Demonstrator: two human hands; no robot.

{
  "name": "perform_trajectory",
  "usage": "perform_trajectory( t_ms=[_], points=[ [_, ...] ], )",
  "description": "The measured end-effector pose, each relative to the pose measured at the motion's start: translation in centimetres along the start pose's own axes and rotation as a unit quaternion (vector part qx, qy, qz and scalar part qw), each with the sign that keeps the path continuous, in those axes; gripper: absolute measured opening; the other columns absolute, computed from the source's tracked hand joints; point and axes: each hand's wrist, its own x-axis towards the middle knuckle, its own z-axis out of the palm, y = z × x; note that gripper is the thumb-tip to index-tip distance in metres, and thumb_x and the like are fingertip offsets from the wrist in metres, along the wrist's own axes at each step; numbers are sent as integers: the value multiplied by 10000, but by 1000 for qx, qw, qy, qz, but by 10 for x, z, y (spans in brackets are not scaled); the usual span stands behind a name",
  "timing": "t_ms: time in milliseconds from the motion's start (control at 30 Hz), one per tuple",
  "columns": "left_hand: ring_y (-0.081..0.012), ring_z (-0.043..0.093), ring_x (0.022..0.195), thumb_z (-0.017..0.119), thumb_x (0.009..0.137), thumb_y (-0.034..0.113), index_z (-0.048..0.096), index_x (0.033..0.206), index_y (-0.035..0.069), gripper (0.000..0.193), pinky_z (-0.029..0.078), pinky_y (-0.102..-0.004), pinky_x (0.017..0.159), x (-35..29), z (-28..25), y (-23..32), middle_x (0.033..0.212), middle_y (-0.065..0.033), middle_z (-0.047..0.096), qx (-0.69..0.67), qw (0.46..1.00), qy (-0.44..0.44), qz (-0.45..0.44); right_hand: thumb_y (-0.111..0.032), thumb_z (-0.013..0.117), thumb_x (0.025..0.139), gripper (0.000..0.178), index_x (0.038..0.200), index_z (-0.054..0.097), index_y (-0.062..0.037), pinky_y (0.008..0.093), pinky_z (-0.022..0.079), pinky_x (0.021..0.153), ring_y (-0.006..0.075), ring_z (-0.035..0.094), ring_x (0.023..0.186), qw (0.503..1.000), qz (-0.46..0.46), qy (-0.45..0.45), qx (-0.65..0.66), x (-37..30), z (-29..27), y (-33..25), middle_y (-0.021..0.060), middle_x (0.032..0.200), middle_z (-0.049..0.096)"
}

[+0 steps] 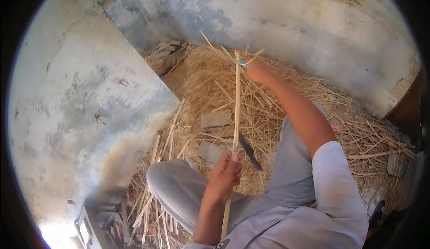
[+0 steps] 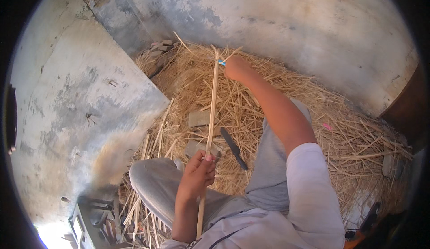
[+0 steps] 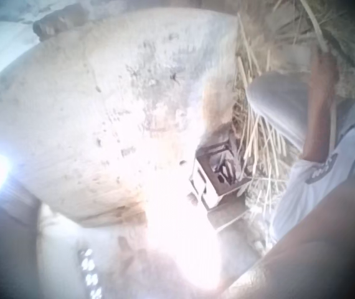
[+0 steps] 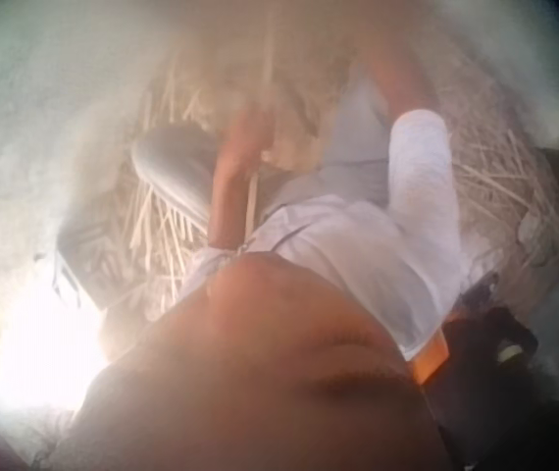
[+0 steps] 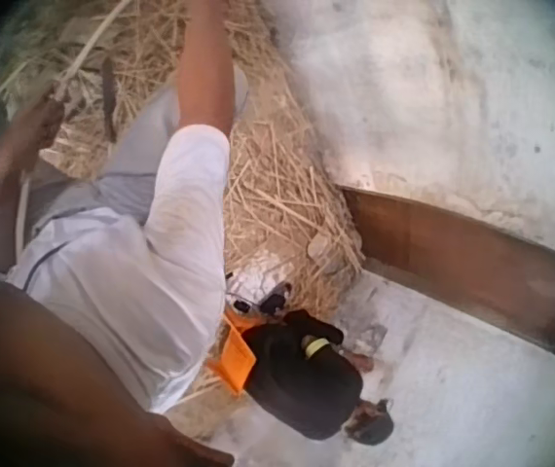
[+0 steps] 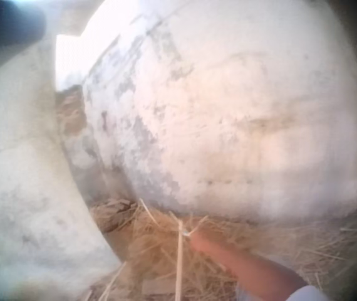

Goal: The person sits on a bed of straw and uses a knife to split a long bamboo stick into thin strips. They hold the stick with one hand and use the knife to shave and split the material, creating thin slivers that fall onto the straw below.

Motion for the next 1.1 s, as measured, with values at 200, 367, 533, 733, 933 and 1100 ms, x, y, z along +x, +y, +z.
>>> perform_trajectory(
  t_ms=[200, 367, 533, 733, 933, 1100],
  points=[
    [-55, 403, 534, 532, 1037, 208, 518, 1009, 78, 134, 309, -229, 469, 13, -13, -4, 669, 40, 471, 129, 981, 121, 84, -139, 686, 837, 129, 851, 719, -15, 367, 521, 495, 203, 636, 572, 977, -185, 18, -102, -71, 24, -43, 93, 716, 654],
    [-198, 543, 552, 564, 1009, 170, 521, 938, 7, 183, 422, -367, 521, 16, -23, -14, 670, -124, 584, 411, 845, 270, 210, -148, 710, 825, 111, 823, 732, -39, 392, 531, 500, 206, 662, 602, 940, -273, -4, -204, -118, 49, -71, 74, 711, 674],
    [-512, 614, 723, 519, 1009, 167, 493, 979, 1, 171, 462, -549, 602, 4, 4, -13, 745, -303, 621, 483, 814, 243, 213, -163, 704, 853, 142, 841, 732, -25, 365, 525, 499, 218, 669, 610, 979, -152, 6, -139, -73, 30, -42, 86, 726, 687],
    [-520, 612, 718, 512, 1014, 164, 485, 964, 4, 169, 452, -567, 597, -3, 20, -12, 723, -309, 612, 540, 795, 211, 180, -159, 687, 873, 130, 907, 756, -55, 350, 500, 505, 219, 687, 688, 983, -28, -3, -184, -22, 13, -14, 92, 837, 714],
    [-490, 600, 655, 511, 1016, 156, 498, 946, 1, 171, 455, -511, 565, 5, 26, -18, 693, -278, 604, 487, 825, 184, 219, -148, 657, 876, 178, 912, 719, 15, 388, 465, 488, 222, 589, 556, 992, 25, 99, -77, 8, -10, 16, 90, 760, 659],
    [-453, 582, 643, 520, 1013, 158, 519, 925, -10, 190, 448, -445, 566, 18, 9, -27, 686, -239, 591, 393, 867, 171, 256, -120, 664, 853, 158, 881, 692, 33, 414, 455, 474, 210, 546, 520, 994, 0, -75, 78, 7, 11, 10, 102, 697, 604]
  ],
)
